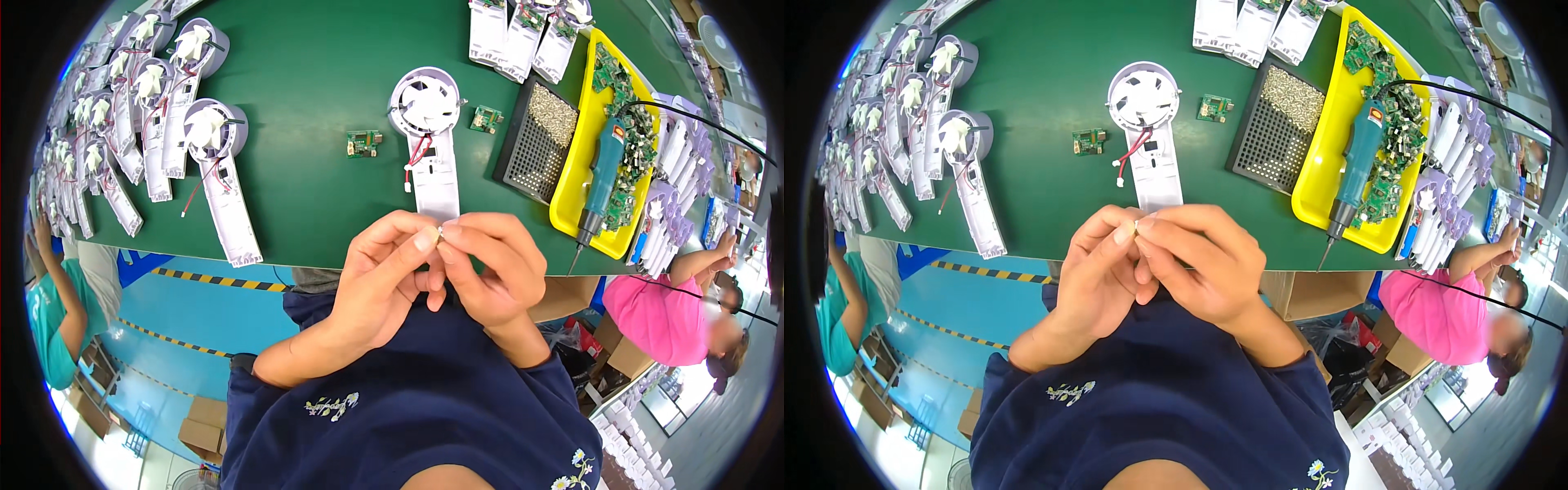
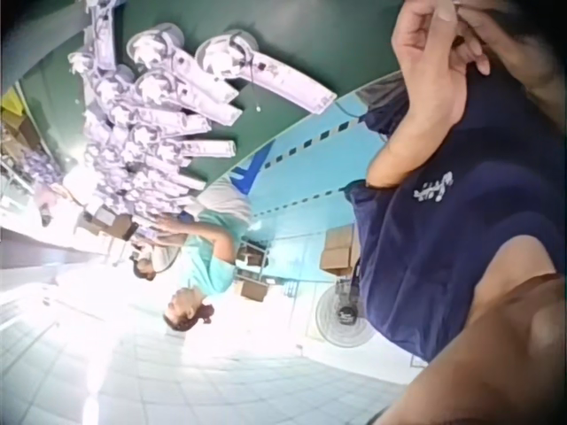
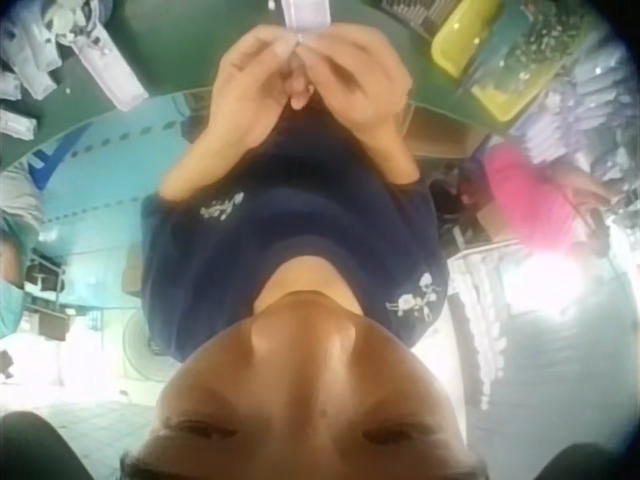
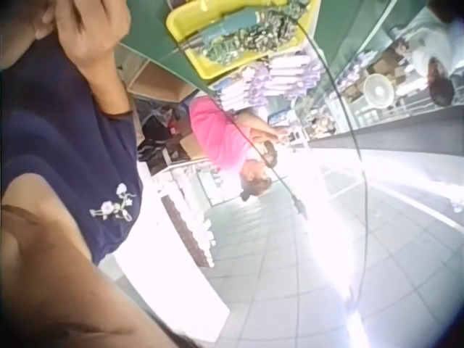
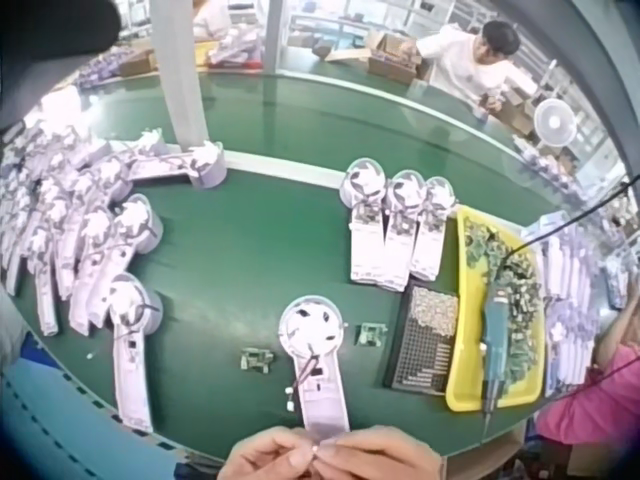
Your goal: Assembling handheld fans by placing circuit boards into the plastic casing and using an electric screwdriver to secure components.
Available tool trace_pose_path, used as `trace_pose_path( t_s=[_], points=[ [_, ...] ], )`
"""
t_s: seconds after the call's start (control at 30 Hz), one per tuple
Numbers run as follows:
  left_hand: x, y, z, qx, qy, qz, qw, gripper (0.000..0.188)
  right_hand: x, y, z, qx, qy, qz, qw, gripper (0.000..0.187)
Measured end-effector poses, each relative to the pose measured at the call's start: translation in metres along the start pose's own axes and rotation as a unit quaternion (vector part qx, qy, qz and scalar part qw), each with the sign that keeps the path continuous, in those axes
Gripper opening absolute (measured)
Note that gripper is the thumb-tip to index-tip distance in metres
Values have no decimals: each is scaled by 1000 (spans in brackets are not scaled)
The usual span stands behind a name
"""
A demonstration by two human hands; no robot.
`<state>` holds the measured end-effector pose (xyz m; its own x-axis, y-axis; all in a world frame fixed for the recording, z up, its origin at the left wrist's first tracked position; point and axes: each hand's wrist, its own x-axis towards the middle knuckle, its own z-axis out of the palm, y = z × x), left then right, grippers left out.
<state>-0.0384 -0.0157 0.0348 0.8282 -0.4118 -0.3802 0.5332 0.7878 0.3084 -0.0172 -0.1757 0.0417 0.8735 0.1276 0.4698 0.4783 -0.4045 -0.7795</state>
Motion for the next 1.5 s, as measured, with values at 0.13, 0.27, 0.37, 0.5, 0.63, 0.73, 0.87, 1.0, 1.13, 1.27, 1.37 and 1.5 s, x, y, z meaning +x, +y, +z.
trace_pose_path(
  t_s=[0.13,0.27,0.37,0.5,0.63,0.73,0.87,1.0,1.13,1.27,1.37,1.5],
  points=[
    [3,1,-5,45,1,9,999,18,-4,1,-2,59,-15,69,996,20],
    [7,0,0,333,77,187,921,19,3,21,-3,-29,13,67,997,22],
    [16,0,-17,558,87,346,749,37,20,36,-9,-146,-38,43,988,23],
    [23,0,-24,590,102,344,724,40,34,38,-11,-188,-106,-11,976,22],
    [26,-3,-27,605,101,377,694,44,42,38,-9,-190,-124,-16,974,18],
    [26,-3,-27,598,109,374,700,46,42,36,-7,-205,-133,-31,969,18],
    [26,-2,-27,592,108,370,708,47,42,37,-5,-231,-132,-51,963,17],
    [27,-2,-27,598,105,367,705,48,42,37,-3,-236,-134,-56,961,18],
    [27,-1,-28,594,106,364,710,48,42,38,-4,-220,-142,-37,964,19],
    [27,-2,-27,589,104,364,714,48,42,41,-5,-233,-154,-56,959,19],
    [28,-2,-26,591,104,367,711,47,42,42,-5,-240,-163,-69,955,18],
    [29,-3,-26,601,106,366,702,49,44,41,-8,-239,-175,-77,952,22]
  ],
)
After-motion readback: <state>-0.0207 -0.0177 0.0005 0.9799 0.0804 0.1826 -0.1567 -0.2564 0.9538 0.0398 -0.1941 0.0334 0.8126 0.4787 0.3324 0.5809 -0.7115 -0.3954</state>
